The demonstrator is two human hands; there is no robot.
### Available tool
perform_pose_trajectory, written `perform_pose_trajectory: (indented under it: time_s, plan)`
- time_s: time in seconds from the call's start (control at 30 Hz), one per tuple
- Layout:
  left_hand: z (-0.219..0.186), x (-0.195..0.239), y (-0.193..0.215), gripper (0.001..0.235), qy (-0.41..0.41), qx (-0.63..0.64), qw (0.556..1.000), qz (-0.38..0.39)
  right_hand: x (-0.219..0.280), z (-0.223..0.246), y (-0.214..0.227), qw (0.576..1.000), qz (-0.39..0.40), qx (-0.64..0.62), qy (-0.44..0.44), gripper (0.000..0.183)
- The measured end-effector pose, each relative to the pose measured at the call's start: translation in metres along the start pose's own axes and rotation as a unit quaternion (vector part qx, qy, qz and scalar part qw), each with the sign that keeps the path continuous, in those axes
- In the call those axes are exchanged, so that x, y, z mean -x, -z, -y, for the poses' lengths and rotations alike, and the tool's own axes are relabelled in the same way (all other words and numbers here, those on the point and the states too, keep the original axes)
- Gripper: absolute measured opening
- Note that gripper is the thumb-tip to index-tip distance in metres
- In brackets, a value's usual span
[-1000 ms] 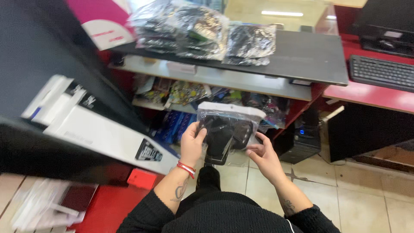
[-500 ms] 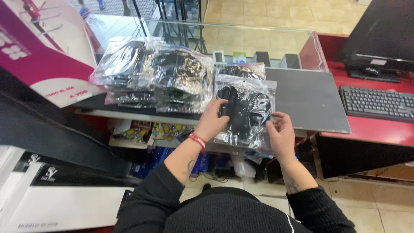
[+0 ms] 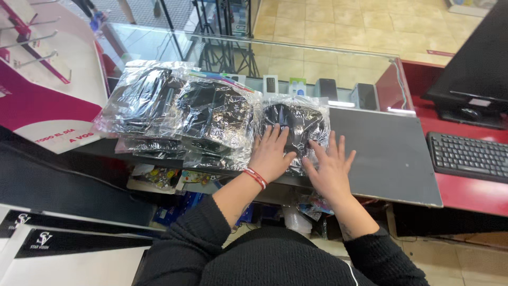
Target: The person repeatedly picks up packaged electronic accessories from a wall display and places them onto a glass counter. The items are handled one at a time and stacked in a pile on the counter.
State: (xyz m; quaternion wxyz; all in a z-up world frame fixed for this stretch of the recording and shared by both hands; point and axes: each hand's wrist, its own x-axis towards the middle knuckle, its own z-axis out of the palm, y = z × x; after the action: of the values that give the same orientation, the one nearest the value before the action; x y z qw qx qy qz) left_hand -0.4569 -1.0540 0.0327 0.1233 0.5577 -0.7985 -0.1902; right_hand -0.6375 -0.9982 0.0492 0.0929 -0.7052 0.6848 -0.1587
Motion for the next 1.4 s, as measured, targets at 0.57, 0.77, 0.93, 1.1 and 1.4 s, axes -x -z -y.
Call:
perform_pose_trajectory:
  time_s: [0.57, 0.77, 0.93, 1.1, 1.4]
  plan:
    - [-0.019, 0.065, -0.021, 0.064, -0.001, -0.020, 0.971, -0.240, 0.011, -0.022, 0.005, 0.977, -0.049, -0.077, 0.190, 0.046]
    - [-0.032, 0.162, -0.009, 0.043, 0.044, 0.075, 0.953, -0.290, 0.043, 0.005, -0.014, 0.910, -0.050, -0.206, 0.355, 0.027]
    - [-0.012, 0.247, -0.034, 0.035, 0.129, 0.093, 0.922, -0.353, 0.071, 0.050, -0.038, 0.846, 0.039, -0.293, 0.444, 0.020]
    - [-0.009, 0.346, -0.043, 0.026, 0.211, 0.070, 0.884, -0.412, 0.120, 0.116, -0.066, 0.774, 0.144, -0.327, 0.523, 0.019]
    - [-0.008, 0.585, -0.050, 0.024, 0.371, -0.003, 0.751, -0.547, 0.284, 0.278, -0.099, 0.650, 0.281, -0.323, 0.628, 0.022]
